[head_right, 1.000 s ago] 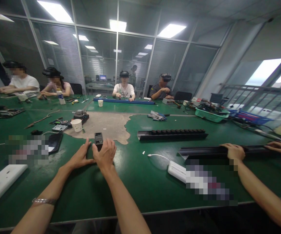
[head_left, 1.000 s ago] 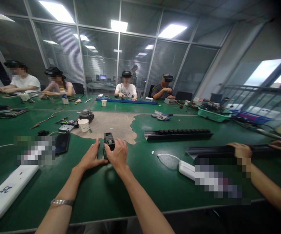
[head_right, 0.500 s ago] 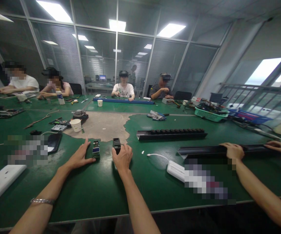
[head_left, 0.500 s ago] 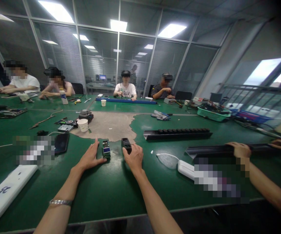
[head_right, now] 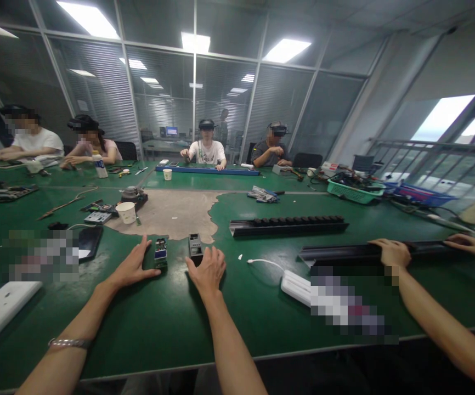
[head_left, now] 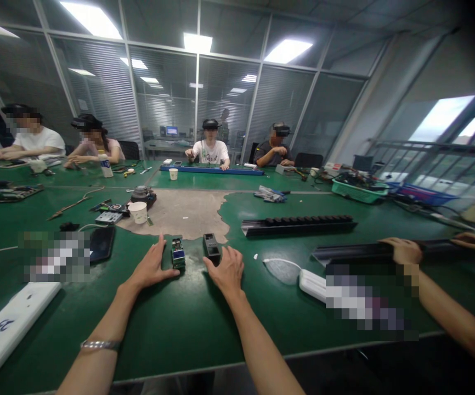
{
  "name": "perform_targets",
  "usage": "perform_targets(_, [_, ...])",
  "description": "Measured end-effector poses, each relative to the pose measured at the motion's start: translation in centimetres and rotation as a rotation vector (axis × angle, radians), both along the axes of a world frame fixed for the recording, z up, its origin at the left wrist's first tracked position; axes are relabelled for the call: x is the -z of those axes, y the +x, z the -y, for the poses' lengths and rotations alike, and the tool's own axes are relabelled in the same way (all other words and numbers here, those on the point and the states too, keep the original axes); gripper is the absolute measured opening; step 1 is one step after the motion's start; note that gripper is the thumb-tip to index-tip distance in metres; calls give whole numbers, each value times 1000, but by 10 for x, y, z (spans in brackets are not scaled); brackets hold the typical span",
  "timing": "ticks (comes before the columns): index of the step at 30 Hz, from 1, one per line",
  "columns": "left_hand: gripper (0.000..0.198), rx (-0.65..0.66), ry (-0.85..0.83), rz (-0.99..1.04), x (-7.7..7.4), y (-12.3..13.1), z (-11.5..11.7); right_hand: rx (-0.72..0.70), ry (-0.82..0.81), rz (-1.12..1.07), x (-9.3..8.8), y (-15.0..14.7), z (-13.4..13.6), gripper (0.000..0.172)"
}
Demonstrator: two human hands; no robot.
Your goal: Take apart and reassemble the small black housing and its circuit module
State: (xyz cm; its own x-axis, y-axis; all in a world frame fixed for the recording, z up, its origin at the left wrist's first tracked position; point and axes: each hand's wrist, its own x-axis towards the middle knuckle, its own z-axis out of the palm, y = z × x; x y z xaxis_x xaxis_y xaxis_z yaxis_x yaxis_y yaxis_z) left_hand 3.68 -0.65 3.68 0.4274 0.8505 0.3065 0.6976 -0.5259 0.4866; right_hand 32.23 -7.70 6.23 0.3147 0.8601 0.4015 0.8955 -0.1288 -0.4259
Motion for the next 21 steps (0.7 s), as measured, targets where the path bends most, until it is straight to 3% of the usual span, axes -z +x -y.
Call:
perform_targets(3, [139, -8, -3, 0, 0, 0, 0, -12, 19, 1, 1, 0, -1, 66])
perform_targets(10, [134, -8, 20, 10, 4, -1, -2, -58, 120, -40, -4, -2, -3, 36])
perform_targets(16, [133, -15, 24, 25, 5, -1, -2, -147, 300, -156, -25, -26, -7, 37])
perform_targets(21, [131, -12, 44, 31, 8, -1, -3, -220, 308, -191, -36, -61, -6, 36])
